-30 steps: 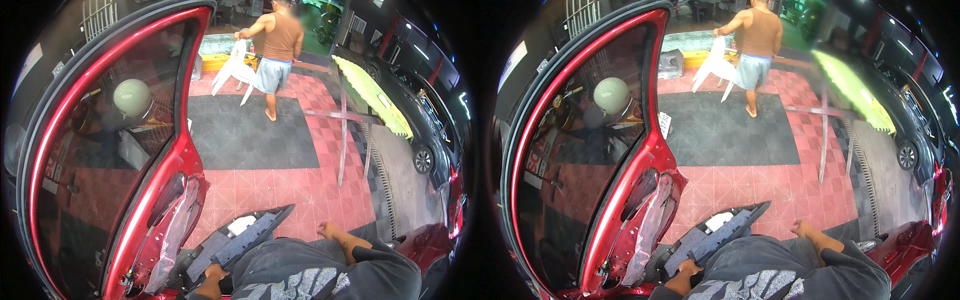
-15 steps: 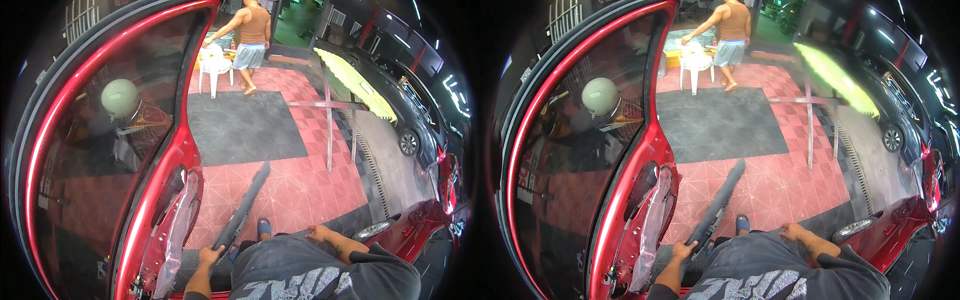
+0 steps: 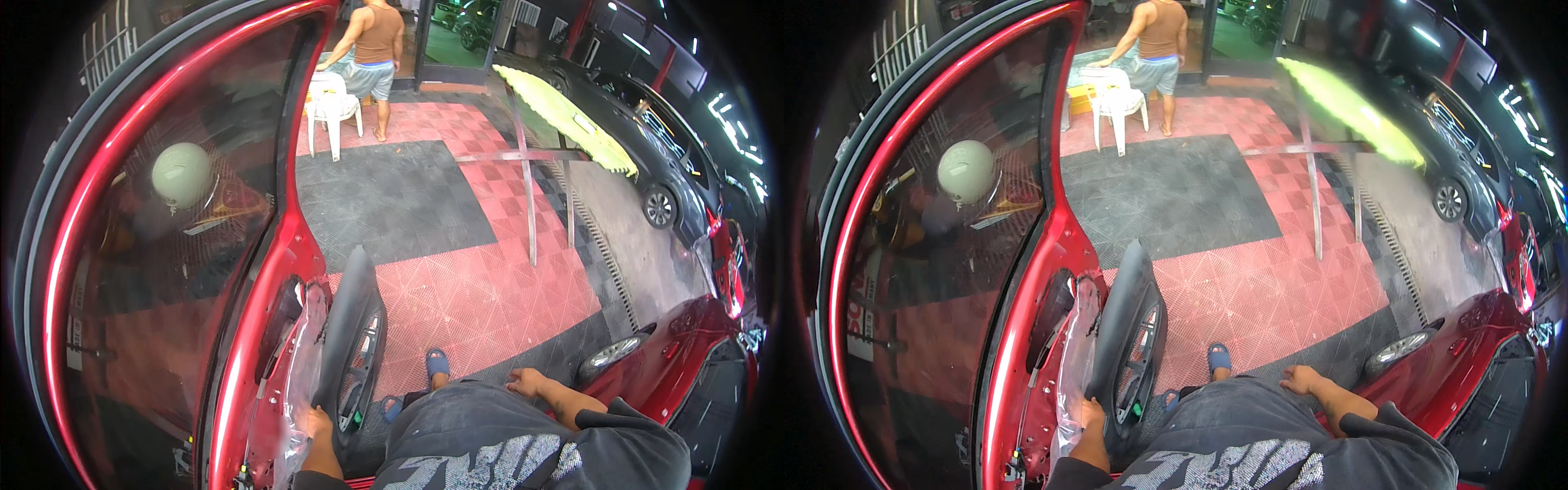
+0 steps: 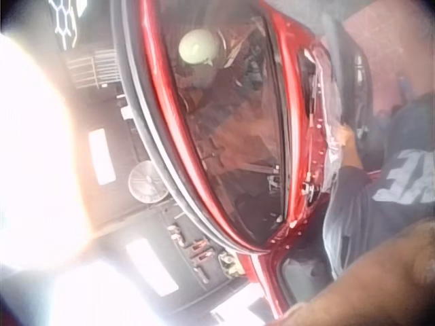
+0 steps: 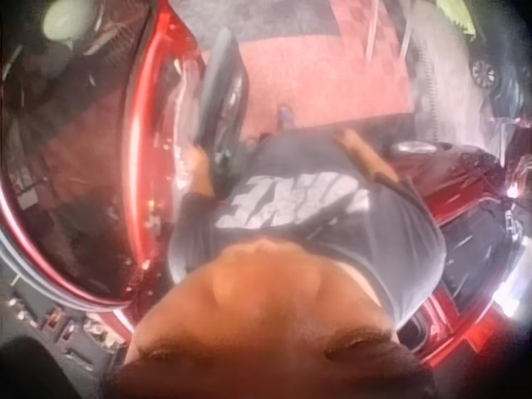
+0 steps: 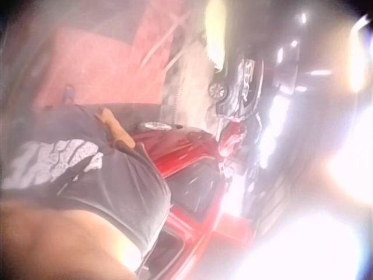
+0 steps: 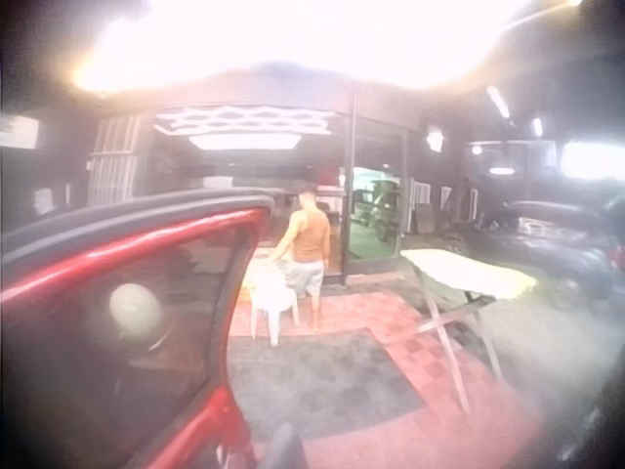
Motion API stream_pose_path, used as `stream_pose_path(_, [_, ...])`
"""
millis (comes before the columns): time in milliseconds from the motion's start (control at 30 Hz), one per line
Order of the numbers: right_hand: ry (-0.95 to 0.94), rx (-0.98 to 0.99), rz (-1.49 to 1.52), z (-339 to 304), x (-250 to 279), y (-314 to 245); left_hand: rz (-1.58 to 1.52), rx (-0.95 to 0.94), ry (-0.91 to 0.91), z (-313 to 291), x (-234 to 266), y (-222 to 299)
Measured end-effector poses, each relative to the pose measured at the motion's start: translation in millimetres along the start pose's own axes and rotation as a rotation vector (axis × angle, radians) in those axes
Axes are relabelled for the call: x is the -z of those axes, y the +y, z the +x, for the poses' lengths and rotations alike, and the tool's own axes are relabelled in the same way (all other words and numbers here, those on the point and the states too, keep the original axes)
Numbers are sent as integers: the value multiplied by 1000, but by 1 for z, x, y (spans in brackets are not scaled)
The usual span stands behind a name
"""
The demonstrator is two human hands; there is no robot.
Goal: The person removes a car door panel, uses a screwdriver to adjust components inside the door, and then reattaches the panel. The task involves handling the door panel and using a screwdriver to secure parts within the door frame.
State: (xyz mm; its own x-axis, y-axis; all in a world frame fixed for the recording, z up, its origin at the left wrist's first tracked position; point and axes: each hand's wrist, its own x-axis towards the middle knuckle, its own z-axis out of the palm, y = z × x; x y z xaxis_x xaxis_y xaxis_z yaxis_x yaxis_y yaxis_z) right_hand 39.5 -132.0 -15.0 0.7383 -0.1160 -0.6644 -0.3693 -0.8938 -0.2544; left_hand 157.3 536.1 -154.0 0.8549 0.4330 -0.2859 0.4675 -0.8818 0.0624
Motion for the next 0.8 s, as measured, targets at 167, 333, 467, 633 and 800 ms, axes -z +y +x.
stream_pose_path(167, [-70, -11, 72, -3, 24, -46, -20, 153, -64, 17, -42, -13])
stream_pose_path(333, [41, 3, 85, 20, 41, -33, -131, 164, 51, -10, -25, 32])
stream_pose_path(467, [281, 117, 315, 51, 96, -54, -452, 206, 76, -60, 8, 106])
stream_pose_path(633, [359, 561, 976, 45, 300, -183, -773, 186, -110, -35, -35, 168])
stream_pose_path(800, [486, 1611, 681, -71, 526, -215, -878, 172, -243, 44, -25, 272])
